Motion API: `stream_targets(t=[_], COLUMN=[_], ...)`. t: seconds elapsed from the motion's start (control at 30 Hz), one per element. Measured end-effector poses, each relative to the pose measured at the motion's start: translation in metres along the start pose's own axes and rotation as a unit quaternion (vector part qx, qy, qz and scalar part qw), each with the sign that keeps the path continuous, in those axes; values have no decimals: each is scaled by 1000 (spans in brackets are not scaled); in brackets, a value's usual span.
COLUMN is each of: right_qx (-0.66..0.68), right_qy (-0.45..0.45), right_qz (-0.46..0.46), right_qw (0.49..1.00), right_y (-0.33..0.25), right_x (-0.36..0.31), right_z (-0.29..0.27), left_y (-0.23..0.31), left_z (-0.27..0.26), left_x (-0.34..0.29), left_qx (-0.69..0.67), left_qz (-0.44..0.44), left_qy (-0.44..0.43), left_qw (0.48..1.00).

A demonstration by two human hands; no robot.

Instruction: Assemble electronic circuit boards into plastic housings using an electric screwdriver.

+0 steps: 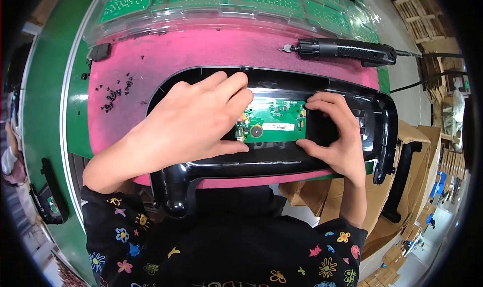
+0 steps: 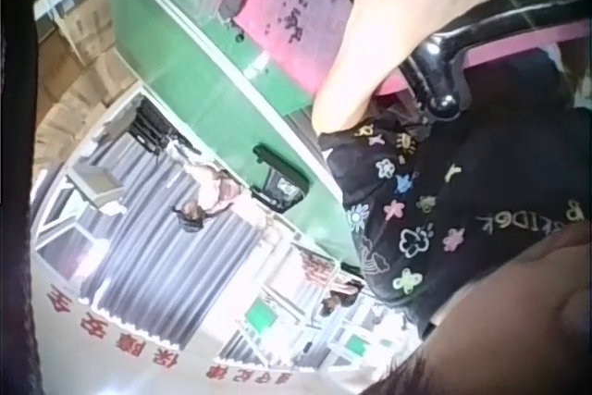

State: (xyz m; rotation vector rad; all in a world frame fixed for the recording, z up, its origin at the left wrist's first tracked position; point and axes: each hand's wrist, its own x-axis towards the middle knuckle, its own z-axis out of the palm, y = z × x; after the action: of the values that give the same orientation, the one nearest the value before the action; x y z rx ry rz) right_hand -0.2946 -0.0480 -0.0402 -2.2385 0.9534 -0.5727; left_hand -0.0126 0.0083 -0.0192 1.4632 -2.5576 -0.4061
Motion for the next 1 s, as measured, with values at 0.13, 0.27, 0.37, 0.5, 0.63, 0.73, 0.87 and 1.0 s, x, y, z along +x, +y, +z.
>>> stream_targets(t=[0.13,0.27,0.37,0.5,0.63,0.73,0.87,1.0], right_qx=[-6,-1,-21,98,-180,-42,143,132], right_qy=[-6,-12,-41,98,214,189,207,392], right_qz=[-8,10,8,109,127,194,229,4], right_qw=[1000,1000,999,984,952,962,940,910], right_y=[0,-9,-15,-9,25,56,65,30], right_x=[2,4,7,4,21,40,62,91], right_z=[0,-2,-10,-30,-76,-102,-104,-63], left_y=[-2,-3,-4,-40,-82,-101,-101,-106], left_z=[1,4,-10,-37,-65,-67,-61,-49], left_x=[-2,-7,-13,-21,-53,-51,-35,-33], left_qx=[2,4,-17,-53,17,1,33,65], left_qz=[5,15,10,-16,-254,-393,-407,-401], left_qy=[14,33,44,91,55,-111,-118,-83], left_qw=[1000,999,999,994,966,913,905,910])
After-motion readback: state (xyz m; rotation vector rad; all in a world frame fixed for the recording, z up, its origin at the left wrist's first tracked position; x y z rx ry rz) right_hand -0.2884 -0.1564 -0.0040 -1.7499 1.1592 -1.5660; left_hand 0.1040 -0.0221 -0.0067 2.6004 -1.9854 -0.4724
